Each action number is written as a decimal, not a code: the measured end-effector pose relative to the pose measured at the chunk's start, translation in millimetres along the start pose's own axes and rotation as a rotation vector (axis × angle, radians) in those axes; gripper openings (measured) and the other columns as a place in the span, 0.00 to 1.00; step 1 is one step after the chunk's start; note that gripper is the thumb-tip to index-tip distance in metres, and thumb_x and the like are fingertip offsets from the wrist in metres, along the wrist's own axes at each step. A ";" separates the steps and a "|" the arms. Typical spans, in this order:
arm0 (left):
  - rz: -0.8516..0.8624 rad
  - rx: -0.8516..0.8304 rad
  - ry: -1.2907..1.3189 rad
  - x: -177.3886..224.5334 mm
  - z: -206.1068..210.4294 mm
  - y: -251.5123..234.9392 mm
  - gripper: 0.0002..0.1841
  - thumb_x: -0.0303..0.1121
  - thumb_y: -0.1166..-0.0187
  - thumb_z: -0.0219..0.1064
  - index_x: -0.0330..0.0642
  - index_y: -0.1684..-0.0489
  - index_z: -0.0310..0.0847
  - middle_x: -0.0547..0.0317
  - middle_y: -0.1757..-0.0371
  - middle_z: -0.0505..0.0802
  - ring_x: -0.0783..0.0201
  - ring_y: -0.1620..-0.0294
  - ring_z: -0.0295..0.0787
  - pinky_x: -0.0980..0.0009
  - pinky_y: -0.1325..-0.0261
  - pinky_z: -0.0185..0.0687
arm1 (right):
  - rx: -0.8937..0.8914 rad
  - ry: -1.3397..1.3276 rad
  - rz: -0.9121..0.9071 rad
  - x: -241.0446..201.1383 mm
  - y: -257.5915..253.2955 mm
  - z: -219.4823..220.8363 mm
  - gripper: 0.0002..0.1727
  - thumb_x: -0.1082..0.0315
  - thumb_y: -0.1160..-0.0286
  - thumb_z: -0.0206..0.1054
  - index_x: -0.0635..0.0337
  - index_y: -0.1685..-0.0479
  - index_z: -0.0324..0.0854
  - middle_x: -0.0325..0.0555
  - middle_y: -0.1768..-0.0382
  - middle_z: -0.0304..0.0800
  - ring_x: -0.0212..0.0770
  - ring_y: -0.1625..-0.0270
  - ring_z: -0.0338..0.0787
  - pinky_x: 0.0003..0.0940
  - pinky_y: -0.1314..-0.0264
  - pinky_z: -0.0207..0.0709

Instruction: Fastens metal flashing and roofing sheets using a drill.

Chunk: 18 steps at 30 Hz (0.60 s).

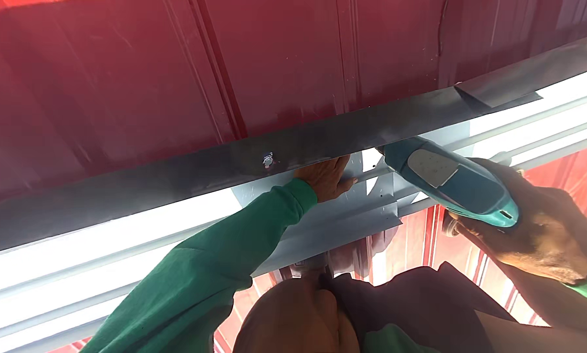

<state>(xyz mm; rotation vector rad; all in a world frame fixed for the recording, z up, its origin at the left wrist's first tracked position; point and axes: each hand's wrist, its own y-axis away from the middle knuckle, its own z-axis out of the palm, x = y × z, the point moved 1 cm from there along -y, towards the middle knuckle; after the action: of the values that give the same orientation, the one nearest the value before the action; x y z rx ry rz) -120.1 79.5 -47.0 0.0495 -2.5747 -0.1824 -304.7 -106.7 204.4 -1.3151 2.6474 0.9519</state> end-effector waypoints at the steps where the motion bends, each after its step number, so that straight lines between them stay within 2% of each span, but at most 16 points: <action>1: -0.004 -0.004 0.004 0.5 -0.9 0.1 0.43 0.68 0.17 0.44 0.39 0.18 0.71 0.47 0.14 0.75 0.48 0.15 0.71 0.46 0.15 0.61 | 0.000 0.011 -0.010 0.0 -0.4 -0.5 0.42 0.42 0.36 0.66 0.54 0.20 0.72 0.48 0.61 0.94 0.45 0.64 0.93 0.53 0.67 0.84; 4: -0.018 -0.017 -0.002 2.1 -3.9 0.8 0.42 0.67 0.18 0.45 0.40 0.17 0.71 0.47 0.17 0.78 0.50 0.19 0.77 0.48 0.20 0.68 | 0.004 0.074 -0.066 -1.1 -1.0 0.5 0.43 0.42 0.36 0.64 0.58 0.19 0.72 0.50 0.66 0.93 0.49 0.69 0.92 0.55 0.73 0.81; 11: -0.021 -0.050 0.008 2.1 -7.4 0.5 0.42 0.66 0.17 0.45 0.39 0.17 0.70 0.47 0.17 0.79 0.50 0.20 0.78 0.49 0.22 0.71 | 0.009 0.238 -0.206 -7.1 -1.8 -0.3 0.43 0.46 0.37 0.60 0.66 0.20 0.73 0.52 0.72 0.91 0.54 0.75 0.90 0.54 0.79 0.76; 14: -0.037 -0.053 0.036 4.6 -7.8 1.2 0.41 0.64 0.17 0.48 0.38 0.16 0.70 0.46 0.19 0.81 0.49 0.21 0.79 0.48 0.23 0.72 | -0.015 0.333 -0.288 -7.1 -1.2 -0.6 0.44 0.46 0.38 0.59 0.67 0.20 0.73 0.54 0.68 0.92 0.54 0.77 0.89 0.51 0.80 0.76; 18: -0.053 -0.072 0.053 5.2 -11.5 0.0 0.42 0.65 0.18 0.51 0.39 0.15 0.69 0.45 0.20 0.82 0.49 0.21 0.79 0.48 0.24 0.74 | -0.046 0.376 -0.311 -8.3 2.0 1.9 0.45 0.47 0.39 0.61 0.65 0.17 0.70 0.55 0.63 0.93 0.56 0.76 0.89 0.52 0.79 0.77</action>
<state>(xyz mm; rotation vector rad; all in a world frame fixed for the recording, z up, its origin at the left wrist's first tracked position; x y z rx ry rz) -118.4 77.7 -34.6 0.0943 -2.5133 -0.2889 -301.2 -98.8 206.3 -2.0183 2.5534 0.7916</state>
